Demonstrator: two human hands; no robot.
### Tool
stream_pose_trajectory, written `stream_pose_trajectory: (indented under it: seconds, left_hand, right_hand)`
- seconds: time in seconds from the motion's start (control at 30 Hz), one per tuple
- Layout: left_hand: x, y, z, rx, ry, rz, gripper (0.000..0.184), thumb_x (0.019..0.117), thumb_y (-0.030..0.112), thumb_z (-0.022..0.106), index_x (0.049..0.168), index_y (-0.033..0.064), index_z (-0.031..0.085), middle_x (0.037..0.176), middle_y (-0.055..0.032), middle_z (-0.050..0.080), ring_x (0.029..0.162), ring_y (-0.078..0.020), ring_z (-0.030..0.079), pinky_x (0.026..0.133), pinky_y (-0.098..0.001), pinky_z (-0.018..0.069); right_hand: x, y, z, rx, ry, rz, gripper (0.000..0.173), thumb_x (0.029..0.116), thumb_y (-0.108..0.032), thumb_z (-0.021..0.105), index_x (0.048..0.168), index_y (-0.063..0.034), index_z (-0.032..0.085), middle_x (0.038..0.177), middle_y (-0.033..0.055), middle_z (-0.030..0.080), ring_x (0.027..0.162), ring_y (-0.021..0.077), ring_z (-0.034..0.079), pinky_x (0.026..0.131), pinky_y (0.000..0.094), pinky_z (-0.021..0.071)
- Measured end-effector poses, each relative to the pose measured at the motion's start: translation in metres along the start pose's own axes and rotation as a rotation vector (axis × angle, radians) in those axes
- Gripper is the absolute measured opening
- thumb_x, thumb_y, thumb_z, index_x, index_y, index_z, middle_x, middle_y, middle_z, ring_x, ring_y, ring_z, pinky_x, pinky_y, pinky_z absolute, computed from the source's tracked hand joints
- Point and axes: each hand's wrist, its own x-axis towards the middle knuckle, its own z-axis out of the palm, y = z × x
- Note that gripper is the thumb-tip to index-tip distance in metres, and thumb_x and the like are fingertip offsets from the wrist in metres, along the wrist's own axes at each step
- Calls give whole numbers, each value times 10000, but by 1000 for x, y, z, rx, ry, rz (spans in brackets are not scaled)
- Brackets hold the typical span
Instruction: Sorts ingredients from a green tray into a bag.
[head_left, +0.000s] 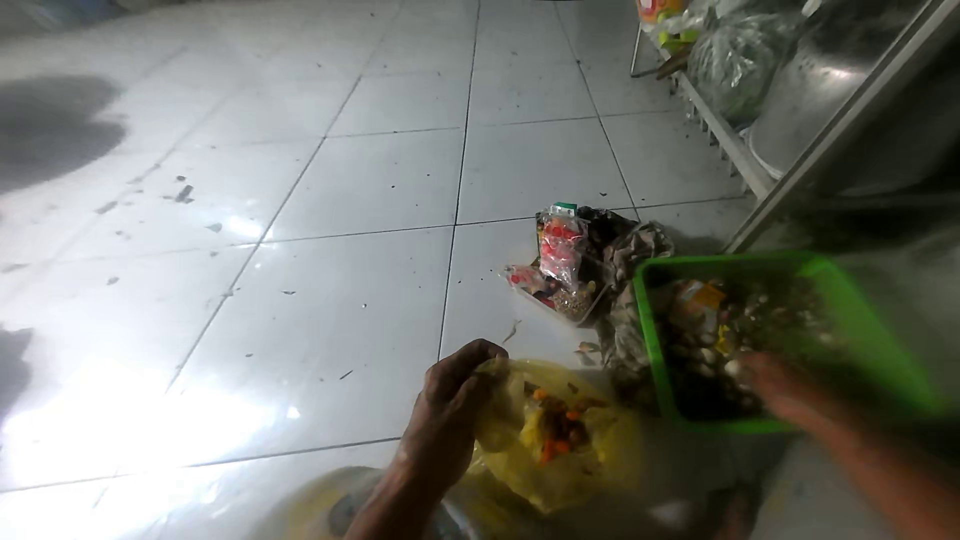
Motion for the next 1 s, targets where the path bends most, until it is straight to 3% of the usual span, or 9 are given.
stream_pose_trajectory:
  seconds: [0.1, 0.27, 0.4, 0.53, 0.63, 0.77, 0.83, 0.9, 1.0]
  left_hand:
    - [-1, 0, -1, -7, -7, -1, 175, 899, 136, 507, 918, 156, 680, 714, 7, 617, 587, -63, 587, 525, -201, 509]
    - [0, -1, -1, 41, 4, 7, 195, 889, 117, 494, 929, 154, 682, 726, 13, 623, 588, -62, 586, 517, -197, 501]
    - [2, -2, 1, 100, 13, -4, 213, 878, 105, 484, 928, 156, 685, 733, 13, 627, 598, -69, 589, 524, -204, 500]
    - [3, -2, 1, 116, 21, -5, 197, 888, 129, 496, 925, 157, 687, 735, 11, 637, 607, -77, 605, 532, -216, 513]
    - [1, -4, -2, 105, 23, 7, 185, 899, 112, 506, 928, 146, 685, 738, 9, 635, 612, -81, 602, 540, -224, 517]
    - [0, -2, -1, 72, 18, 3, 194, 890, 103, 496, 927, 145, 682, 725, 2, 629, 587, -76, 592, 511, -211, 504]
    - [1, -3, -1, 64, 1, 5, 192, 892, 117, 498, 927, 148, 684, 732, 0, 629, 592, -77, 595, 513, -210, 506]
    - [1, -4, 1, 81, 2, -3, 194, 884, 120, 504, 934, 148, 689, 738, -3, 636, 596, -81, 597, 520, -216, 509]
    - [2, -6, 3, 95, 8, -12, 200, 872, 118, 508, 938, 160, 692, 734, 3, 638, 594, -78, 597, 519, -216, 507]
  right_hand:
    - [-9, -1, -2, 90, 96, -11, 318, 1085, -174, 494, 1310, 20, 609, 1181, 248, 654, 1069, 379, 641, 951, 558, 499]
    - [-13, 1, -7, -15, 108, -21, 289, 1062, -140, 542, 1277, 30, 634, 1191, 271, 653, 1115, 432, 625, 985, 608, 466]
    - [-6, -7, 7, -227, -3, -39, 385, 1054, -198, 546, 1384, -1, 573, 1343, 259, 603, 1278, 430, 560, 1089, 598, 418]
    - [2, -14, 0, -156, -39, 58, 402, 1079, -195, 501, 1429, -1, 542, 1368, 265, 586, 1275, 419, 563, 1087, 580, 423]
    - [-1, -8, -6, 96, 6, 97, 323, 1095, -153, 459, 1349, 1, 585, 1147, 243, 647, 956, 339, 663, 884, 507, 536]
    - [-10, 8, -19, 350, 99, 141, 238, 1079, -101, 489, 1232, 32, 614, 974, 186, 644, 742, 230, 596, 700, 413, 523]
    - [-14, 7, -21, 507, 121, 59, 165, 1058, -74, 507, 1099, 22, 634, 811, 109, 630, 583, 133, 543, 519, 281, 465]
    - [-32, -15, -20, 649, 115, -140, 141, 1001, -74, 521, 998, -23, 652, 747, 63, 646, 534, 102, 542, 456, 239, 434]
    - [-57, -59, -3, 672, -11, -547, 315, 984, -343, 564, 1231, -178, 670, 933, 9, 722, 644, 118, 640, 538, 275, 537]
